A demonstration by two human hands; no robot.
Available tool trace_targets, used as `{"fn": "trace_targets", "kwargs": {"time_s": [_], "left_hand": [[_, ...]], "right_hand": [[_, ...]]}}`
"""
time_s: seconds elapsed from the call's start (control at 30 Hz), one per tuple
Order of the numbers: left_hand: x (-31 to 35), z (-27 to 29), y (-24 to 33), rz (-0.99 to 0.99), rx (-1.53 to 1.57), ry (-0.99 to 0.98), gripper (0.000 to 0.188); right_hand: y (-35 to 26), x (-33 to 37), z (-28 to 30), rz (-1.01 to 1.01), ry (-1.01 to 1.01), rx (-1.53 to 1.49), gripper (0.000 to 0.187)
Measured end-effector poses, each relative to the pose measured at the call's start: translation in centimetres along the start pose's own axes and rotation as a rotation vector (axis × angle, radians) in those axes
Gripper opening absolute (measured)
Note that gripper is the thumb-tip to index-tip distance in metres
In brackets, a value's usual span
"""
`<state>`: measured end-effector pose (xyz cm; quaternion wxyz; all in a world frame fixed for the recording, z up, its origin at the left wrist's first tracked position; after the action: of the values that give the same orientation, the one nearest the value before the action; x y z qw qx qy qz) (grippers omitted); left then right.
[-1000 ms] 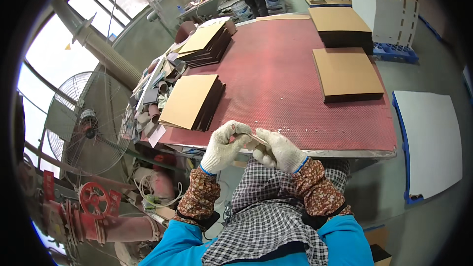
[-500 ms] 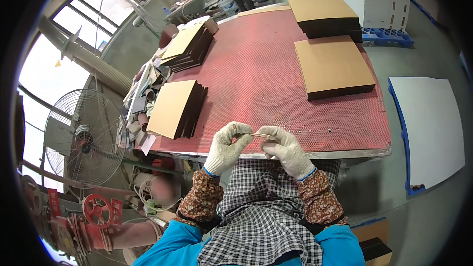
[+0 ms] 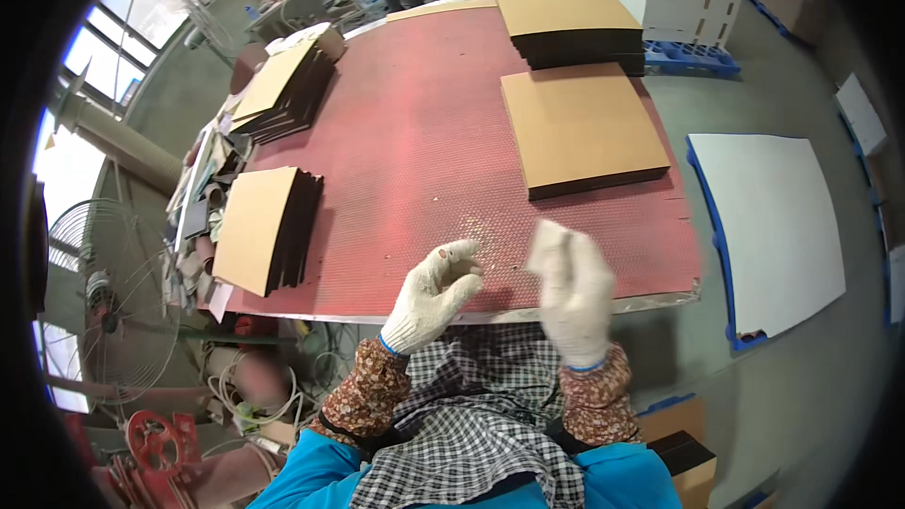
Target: The person is using a sanding block to smooth the edges and surfaces of square cardboard sheets at a workbench.
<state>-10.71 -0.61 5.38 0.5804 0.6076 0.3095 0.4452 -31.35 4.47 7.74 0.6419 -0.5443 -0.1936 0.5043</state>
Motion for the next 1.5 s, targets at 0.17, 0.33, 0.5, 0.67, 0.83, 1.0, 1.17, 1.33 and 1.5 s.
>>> {"fn": "trace_targets", "kwargs": {"time_s": [0.17,0.33,0.5,0.67,0.83,1.0,1.17,1.33,1.5], "left_hand": [[-5.9,-1.6,-0.3,-0.079,0.115,0.038,0.045],[-12.5,-0.7,-0.7,-0.090,0.110,0.137,0.053],[-17.2,-4.9,1.2,-0.014,0.030,0.113,0.058],[-20.3,-4.8,-1.0,0.001,-0.231,0.219,0.060],[-18.3,-5.7,-0.4,0.039,-0.507,0.426,0.061],[-11.9,-1.9,-1.3,0.121,-0.458,0.401,0.054],[-3.5,2.9,-3.1,0.090,-0.425,0.355,0.059],[4.5,3.8,8.6,-0.491,-0.652,0.359,0.035],[15.1,0.2,19.9,-0.997,-1.087,-0.138,0.032]], "right_hand": [[9.1,-3.1,5.6,0.255,-0.008,1.013,0.029],[7.5,-9.4,8.6,-0.162,0.029,0.436,0.051],[17.3,-18.3,12.9,-0.276,0.119,0.212,0.041],[21.1,-21.0,7.6,-0.344,0.011,-0.065,0.041],[19.6,-18.0,7.6,-0.344,0.085,-0.077,0.041],[14.8,-11.5,4.7,-0.208,0.107,0.136,0.041],[9.9,-3.3,2.2,-0.127,-0.006,0.158,0.035],[12.5,-0.9,2.5,-0.252,0.043,-0.133,0.033],[9.7,-1.6,1.0,-0.356,0.158,-0.422,0.044]]}}
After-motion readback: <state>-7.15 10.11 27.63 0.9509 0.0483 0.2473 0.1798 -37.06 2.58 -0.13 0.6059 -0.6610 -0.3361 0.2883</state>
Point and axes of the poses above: each hand's wrist, its own x-axis away from the middle knuckle, its own z-axis out of the back of the hand, y = z × x, the point moved 6 cm from there along -x, towards the middle knuckle, and after that the axes turned 4 degrees about x, right-handed, at the moved point
